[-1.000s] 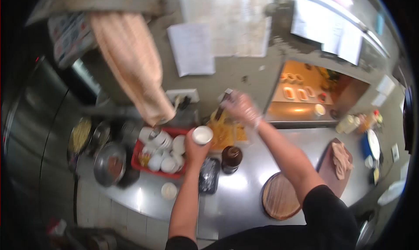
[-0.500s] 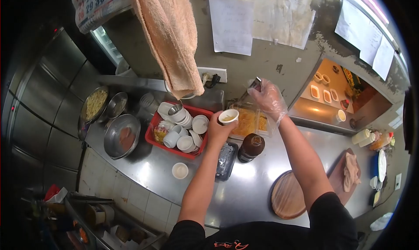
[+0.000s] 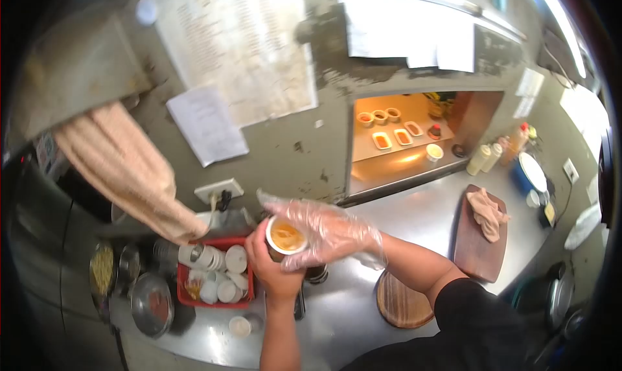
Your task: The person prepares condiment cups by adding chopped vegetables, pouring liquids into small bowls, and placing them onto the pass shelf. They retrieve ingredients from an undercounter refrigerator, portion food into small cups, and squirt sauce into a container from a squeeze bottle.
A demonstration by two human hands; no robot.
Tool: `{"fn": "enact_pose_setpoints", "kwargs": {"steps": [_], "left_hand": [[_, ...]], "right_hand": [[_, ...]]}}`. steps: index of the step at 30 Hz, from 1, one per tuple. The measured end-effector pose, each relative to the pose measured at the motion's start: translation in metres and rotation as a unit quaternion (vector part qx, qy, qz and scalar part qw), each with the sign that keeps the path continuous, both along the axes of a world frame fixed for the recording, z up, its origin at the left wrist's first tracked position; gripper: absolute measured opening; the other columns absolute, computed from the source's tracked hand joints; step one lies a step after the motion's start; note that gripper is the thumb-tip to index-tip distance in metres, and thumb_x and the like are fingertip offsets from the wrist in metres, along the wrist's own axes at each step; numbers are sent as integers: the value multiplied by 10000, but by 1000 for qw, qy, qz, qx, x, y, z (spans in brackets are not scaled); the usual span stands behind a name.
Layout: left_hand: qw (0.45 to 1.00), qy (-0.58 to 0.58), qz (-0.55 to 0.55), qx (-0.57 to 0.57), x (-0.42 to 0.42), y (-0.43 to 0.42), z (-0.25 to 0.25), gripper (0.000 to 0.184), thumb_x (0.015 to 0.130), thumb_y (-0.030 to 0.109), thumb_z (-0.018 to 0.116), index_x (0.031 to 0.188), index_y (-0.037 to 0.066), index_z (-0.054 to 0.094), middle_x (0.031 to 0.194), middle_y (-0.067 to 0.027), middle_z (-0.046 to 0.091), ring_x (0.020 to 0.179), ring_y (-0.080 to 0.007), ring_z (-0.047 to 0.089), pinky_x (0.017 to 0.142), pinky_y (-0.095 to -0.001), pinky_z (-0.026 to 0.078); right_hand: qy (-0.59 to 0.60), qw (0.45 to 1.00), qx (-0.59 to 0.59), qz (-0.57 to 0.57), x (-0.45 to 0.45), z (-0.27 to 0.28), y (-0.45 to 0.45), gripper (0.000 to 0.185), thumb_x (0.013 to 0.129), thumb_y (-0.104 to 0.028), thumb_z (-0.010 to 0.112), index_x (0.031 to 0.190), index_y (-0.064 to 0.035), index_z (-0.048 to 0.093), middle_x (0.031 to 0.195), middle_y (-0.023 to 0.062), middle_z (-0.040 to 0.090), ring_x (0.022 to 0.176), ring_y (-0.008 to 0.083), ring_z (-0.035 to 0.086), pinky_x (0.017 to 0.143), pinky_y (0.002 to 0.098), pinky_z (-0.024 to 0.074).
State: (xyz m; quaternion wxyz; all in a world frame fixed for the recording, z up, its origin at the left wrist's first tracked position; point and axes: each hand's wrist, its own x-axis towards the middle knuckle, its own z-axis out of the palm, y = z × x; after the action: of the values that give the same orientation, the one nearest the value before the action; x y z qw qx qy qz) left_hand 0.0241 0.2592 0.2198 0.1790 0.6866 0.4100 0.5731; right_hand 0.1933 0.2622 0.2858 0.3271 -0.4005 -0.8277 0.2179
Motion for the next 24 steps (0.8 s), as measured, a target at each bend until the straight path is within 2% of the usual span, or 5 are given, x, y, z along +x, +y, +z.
{"fn": "enact_pose_setpoints", "kwargs": {"steps": [3, 6, 12, 17, 24], "left_hand": [[998, 29, -51, -9, 42, -15, 9, 904, 617, 152, 922, 1398, 11, 489, 1238, -188, 541, 1101, -361, 581, 970, -448, 481], [995, 85, -54, -24, 67, -29, 10, 930, 671, 105, 884, 1463, -1, 407, 1259, -185, 555, 1087, -329, 597, 963, -407, 481], [990, -106, -67, -67, 43, -92, -40, 766, 798, 24, 728, 1475, -4, 369, 1191, -138, 586, 1098, -221, 574, 927, -343, 469], [981, -122, 39, -147, 12, -125, -80, 633, 809, 12, 674, 1396, -36, 442, 1155, -154, 596, 1060, -220, 596, 878, -332, 479], [950, -211, 99, -209, 13, -150, -57, 479, 906, 183, 745, 1305, -19, 573, 1238, -176, 592, 1141, -298, 574, 995, -419, 480]], "right_hand": [[-17, 997, -48, -50, 29, 13, -23, 915, 780, -328, 752, 1547, -60, 331, 1421, 231, 513, 1242, 411, 527, 1089, 456, 413], [-70, 993, -3, -91, 89, -45, -9, 910, 792, -369, 715, 1531, -13, 322, 1317, 259, 581, 1255, 425, 528, 1074, 459, 432], [-298, 873, -154, -355, 219, -139, 48, 758, 800, -267, 703, 1481, -98, 414, 1255, 208, 630, 1225, 360, 588, 1023, 456, 489], [-251, 813, -228, -473, 282, -198, 73, 757, 828, -313, 726, 1480, -93, 412, 1339, 200, 583, 1242, 360, 576, 1051, 430, 482], [21, 872, -15, -489, 277, -143, 58, 726, 836, -432, 770, 1386, -50, 488, 1183, 167, 661, 1137, 353, 633, 998, 412, 496]]}}
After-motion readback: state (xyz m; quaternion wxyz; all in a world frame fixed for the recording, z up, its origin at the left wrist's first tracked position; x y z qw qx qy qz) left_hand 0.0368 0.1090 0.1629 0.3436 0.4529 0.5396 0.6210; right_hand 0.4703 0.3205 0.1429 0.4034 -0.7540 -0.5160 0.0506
